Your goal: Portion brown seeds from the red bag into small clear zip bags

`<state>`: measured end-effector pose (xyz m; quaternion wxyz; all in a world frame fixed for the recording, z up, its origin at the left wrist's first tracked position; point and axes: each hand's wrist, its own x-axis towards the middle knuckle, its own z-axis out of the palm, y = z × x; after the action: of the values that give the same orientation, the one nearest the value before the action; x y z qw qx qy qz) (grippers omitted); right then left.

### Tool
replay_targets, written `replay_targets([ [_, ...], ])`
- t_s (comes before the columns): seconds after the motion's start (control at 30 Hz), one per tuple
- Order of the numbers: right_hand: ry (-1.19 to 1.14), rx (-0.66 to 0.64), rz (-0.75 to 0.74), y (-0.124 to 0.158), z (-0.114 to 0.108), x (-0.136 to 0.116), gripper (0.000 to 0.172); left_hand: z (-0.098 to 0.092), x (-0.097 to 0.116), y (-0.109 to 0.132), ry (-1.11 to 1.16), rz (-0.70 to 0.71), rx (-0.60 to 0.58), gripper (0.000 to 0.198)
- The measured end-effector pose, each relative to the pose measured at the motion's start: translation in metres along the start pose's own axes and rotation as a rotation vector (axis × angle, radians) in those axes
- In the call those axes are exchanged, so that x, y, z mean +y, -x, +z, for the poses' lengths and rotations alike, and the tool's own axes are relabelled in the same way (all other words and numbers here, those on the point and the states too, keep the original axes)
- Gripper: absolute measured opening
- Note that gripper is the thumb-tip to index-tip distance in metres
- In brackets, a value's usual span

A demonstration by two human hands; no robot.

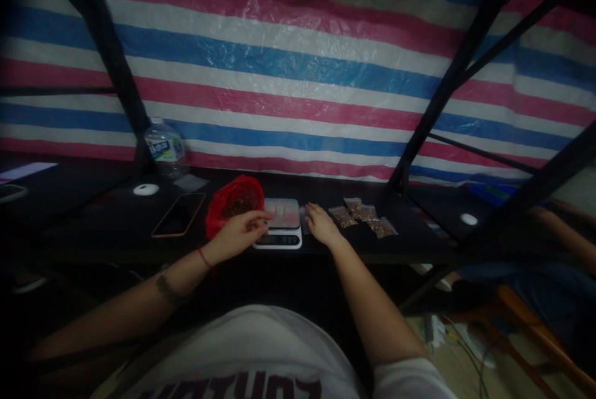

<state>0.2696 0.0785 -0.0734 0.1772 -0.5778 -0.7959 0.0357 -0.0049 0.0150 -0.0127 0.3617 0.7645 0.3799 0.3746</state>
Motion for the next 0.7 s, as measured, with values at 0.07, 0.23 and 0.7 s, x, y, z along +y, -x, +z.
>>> replay_targets([
  [0.07, 0.011, -0.096, 0.009, 0.001, 0.005, -0.004, 0.053, 0.000, -0.001, 0.000, -0.025, 0.013, 0.001, 0.034],
  [0.23, 0.069, -0.166, 0.117, 0.004, 0.007, -0.006, 0.054, 0.000, -0.003, 0.000, -0.063, 0.015, -0.014, 0.031],
  [0.7, 0.305, 0.103, 0.507, 0.009, -0.037, 0.022, 0.038, -0.002, -0.002, -0.001, -0.103, 0.019, -0.012, 0.026],
])
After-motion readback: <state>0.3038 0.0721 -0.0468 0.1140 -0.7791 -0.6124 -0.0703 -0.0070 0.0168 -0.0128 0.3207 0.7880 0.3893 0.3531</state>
